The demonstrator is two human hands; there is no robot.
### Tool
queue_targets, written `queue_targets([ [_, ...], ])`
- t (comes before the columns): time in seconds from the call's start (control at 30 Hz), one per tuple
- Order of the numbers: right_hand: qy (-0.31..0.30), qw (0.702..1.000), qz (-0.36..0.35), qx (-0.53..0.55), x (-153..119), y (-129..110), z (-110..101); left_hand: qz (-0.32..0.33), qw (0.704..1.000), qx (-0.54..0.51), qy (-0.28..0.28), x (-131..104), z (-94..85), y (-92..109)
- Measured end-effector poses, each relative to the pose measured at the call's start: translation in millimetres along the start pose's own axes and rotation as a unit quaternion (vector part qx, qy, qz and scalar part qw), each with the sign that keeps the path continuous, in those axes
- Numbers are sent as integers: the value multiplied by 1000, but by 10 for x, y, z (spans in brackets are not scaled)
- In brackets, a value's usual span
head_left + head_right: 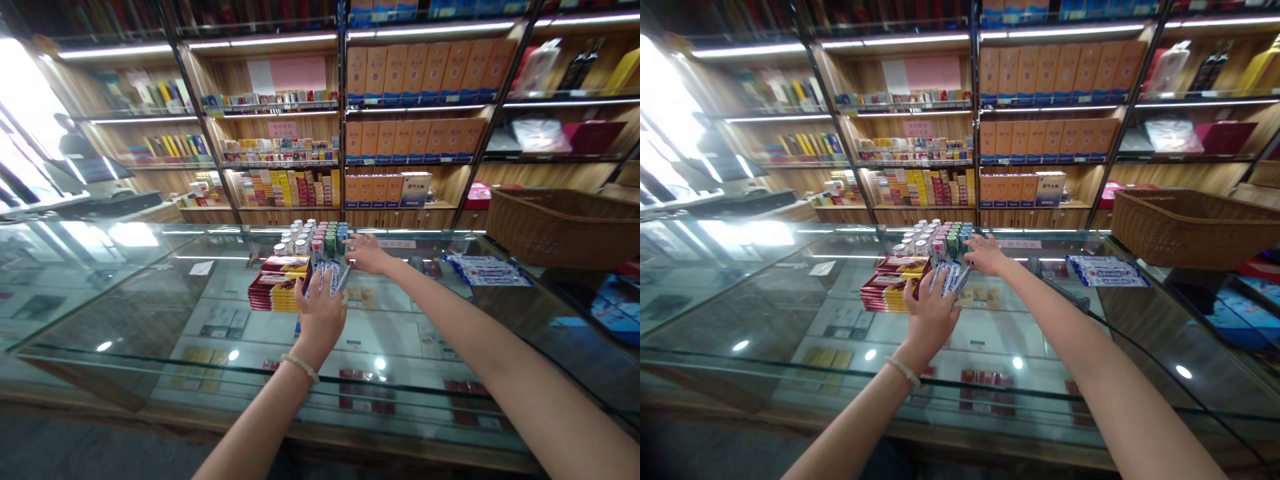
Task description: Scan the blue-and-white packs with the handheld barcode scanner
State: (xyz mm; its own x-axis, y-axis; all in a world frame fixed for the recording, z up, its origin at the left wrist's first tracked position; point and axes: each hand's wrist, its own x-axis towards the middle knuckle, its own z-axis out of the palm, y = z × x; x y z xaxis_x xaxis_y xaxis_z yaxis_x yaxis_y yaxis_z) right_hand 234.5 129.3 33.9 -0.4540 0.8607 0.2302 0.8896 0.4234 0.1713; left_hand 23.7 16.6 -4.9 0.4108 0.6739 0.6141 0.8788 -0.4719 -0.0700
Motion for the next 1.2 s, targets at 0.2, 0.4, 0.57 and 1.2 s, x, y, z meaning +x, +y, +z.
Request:
queue_targets([
  [0.2, 10, 1000, -9, -5, 211, -87, 45, -18, 1000, -3, 9, -2, -52, -15],
  [0.4, 33, 999, -13, 3, 321, -187, 106, -20, 999, -2, 26, 7, -61, -18],
  [0.57, 81, 996, -21, 0, 332, -271, 192, -11, 1000, 2, 29, -3, -37, -22],
  [1.2, 163, 983, 76, -20, -148, -224, 104, -3, 1000, -5, -9, 109, -67, -21],
])
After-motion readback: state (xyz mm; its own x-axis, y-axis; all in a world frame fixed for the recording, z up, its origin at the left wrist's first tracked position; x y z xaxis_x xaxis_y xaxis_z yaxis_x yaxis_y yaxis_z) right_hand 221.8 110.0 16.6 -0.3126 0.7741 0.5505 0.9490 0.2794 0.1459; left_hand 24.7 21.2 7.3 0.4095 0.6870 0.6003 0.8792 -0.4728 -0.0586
